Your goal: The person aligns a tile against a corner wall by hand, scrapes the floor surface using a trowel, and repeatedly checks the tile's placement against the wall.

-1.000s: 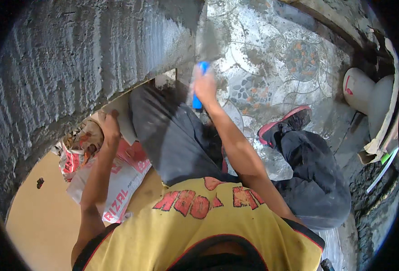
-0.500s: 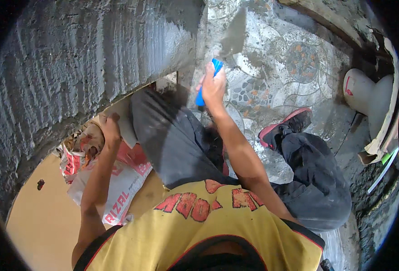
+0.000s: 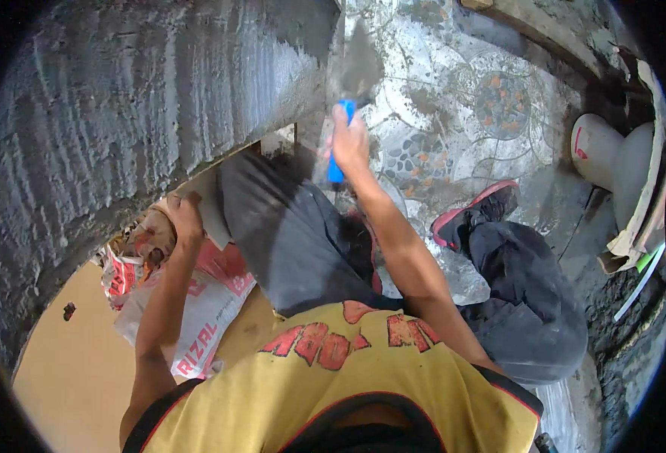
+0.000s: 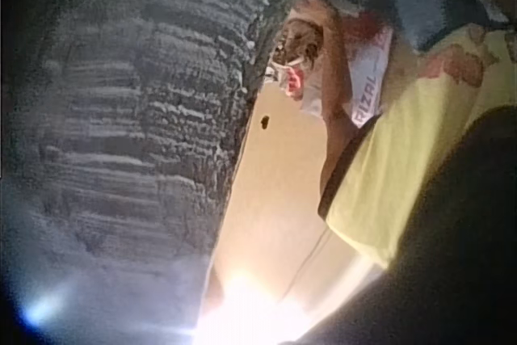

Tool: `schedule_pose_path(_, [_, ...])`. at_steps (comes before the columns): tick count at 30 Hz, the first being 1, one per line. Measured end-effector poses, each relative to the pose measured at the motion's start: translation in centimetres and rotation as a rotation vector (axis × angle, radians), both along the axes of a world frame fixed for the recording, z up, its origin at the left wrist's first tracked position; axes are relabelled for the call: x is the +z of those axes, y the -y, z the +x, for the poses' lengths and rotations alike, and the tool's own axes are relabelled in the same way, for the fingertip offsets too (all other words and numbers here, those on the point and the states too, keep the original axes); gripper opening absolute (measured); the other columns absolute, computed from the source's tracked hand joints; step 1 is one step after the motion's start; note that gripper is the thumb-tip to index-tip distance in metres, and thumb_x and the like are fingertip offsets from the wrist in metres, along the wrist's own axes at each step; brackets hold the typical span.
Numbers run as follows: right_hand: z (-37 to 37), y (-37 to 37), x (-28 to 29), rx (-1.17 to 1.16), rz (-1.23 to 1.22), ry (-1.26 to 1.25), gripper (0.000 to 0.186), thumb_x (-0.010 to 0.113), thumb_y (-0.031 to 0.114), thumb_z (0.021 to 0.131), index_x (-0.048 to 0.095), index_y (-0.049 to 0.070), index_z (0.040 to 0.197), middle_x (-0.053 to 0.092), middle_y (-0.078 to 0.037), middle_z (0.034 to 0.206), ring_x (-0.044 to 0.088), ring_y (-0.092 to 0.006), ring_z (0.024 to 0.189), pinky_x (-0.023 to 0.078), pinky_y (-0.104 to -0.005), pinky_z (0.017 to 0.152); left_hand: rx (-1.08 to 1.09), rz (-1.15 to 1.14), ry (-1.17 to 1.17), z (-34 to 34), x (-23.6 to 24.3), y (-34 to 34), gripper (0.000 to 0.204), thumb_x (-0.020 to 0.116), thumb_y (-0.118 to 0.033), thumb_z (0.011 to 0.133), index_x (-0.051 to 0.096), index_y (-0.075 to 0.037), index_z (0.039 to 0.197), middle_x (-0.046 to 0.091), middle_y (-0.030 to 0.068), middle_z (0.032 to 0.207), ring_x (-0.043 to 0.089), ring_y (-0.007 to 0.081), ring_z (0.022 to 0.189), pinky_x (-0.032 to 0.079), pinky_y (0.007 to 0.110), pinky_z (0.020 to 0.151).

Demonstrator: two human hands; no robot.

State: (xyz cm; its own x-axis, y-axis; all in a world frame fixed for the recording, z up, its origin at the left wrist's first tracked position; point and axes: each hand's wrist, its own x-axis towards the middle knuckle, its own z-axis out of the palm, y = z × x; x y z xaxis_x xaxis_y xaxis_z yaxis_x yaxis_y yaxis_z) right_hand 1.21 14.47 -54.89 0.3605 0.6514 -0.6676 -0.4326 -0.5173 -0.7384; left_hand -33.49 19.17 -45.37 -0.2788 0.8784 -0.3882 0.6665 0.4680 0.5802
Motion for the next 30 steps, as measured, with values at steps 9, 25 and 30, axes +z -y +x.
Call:
schedule_pose_path(9, [0.2,1.0,0.1,-0.004,0.021,0.141,0.053,0.051,0.047,0.098,0.049,-0.005,0.088,0.055,-0.014,0.054,0.060,-0.0253,0.045,0.049,-0.0411,0.049,0.043,0.083,0.032,-1.1,-1.8,0.2,0.009,0.059,-0.010,0.077,0.058,-0.005,0.084,0.057,0.0015,0.078,0.049,0.0154,0.073,0.039,0.031,0.068])
schedule_pose_path(25, [-0.9,2.3,-0.7,-0.016,-0.054,-0.108,0.045,0.053,0.042,0.098,0.047,-0.001,0.089,0.055,-0.010,0.055,0.057,-0.0213,0.041,0.047,-0.0379,0.040,-0.010,-0.006,0.096,-0.3,-0.6,-0.1,0.011,0.060,-0.013,0.077,0.059,-0.004,0.083,0.058,0.0026,0.079,0.051,0.0145,0.074,0.040,0.030,0.069])
schedule_pose_path(30, [-1.8,1.8,-1.4,-0.187,-0.023,-0.075,0.042,0.052,0.041,0.099,0.048,0.000,0.091,0.056,-0.009,0.056,0.057,-0.0205,0.041,0.046,-0.0369,0.039,0.066,0.086,0.109,3.5,0.4,0.3,0.006,0.058,-0.009,0.078,0.057,-0.004,0.076,0.057,0.0000,0.072,0.050,0.0112,0.068,0.039,0.028,0.061])
